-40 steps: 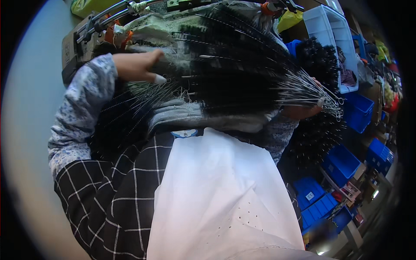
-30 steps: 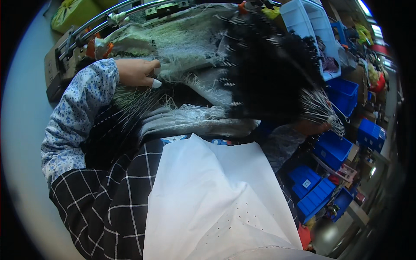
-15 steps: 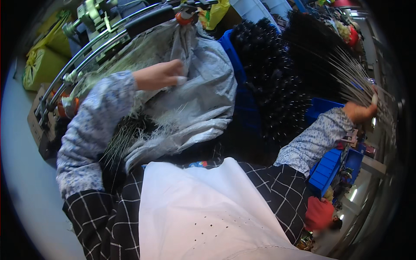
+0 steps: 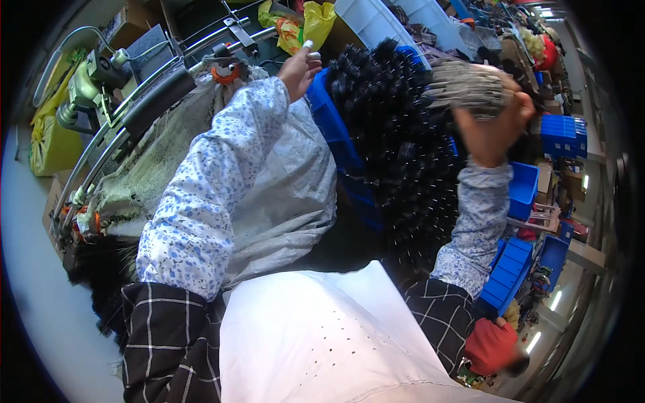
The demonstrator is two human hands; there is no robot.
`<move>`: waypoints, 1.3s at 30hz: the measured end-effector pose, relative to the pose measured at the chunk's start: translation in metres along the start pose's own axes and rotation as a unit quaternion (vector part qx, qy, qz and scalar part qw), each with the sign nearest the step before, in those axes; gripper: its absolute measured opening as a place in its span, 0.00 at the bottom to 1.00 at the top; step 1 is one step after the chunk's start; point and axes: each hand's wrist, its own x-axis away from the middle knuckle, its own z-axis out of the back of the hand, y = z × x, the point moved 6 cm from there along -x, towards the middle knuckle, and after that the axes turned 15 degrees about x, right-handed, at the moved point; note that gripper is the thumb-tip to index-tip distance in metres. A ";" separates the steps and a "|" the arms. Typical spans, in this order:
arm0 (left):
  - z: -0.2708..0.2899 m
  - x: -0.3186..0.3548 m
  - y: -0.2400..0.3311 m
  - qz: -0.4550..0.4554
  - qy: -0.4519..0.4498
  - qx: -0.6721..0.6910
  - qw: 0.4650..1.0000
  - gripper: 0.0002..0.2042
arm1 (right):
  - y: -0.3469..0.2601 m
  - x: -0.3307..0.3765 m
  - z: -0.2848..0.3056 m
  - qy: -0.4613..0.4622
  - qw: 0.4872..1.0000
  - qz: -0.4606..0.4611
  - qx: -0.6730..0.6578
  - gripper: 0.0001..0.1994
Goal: Using a machine to spin bristles into wire cores to create industrial brushes, then organizing finished brushes into bins.
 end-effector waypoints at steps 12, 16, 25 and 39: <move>0.065 0.131 -0.004 -0.009 0.007 0.148 0.989 0.30 | -0.175 0.034 -0.117 -0.094 0.941 0.322 0.035 0.02; 0.085 0.153 -0.002 -0.100 0.106 0.002 0.989 0.25 | -0.198 0.038 -0.169 -0.196 0.923 0.323 0.074 0.03; 0.077 0.158 -0.031 -0.003 0.082 -0.014 0.996 0.20 | -0.170 0.072 -0.250 -0.328 0.898 0.259 0.139 0.04; 0.081 0.166 -0.039 0.068 0.060 0.004 0.996 0.17 | -0.094 0.103 -0.263 -0.525 0.806 0.165 0.217 0.09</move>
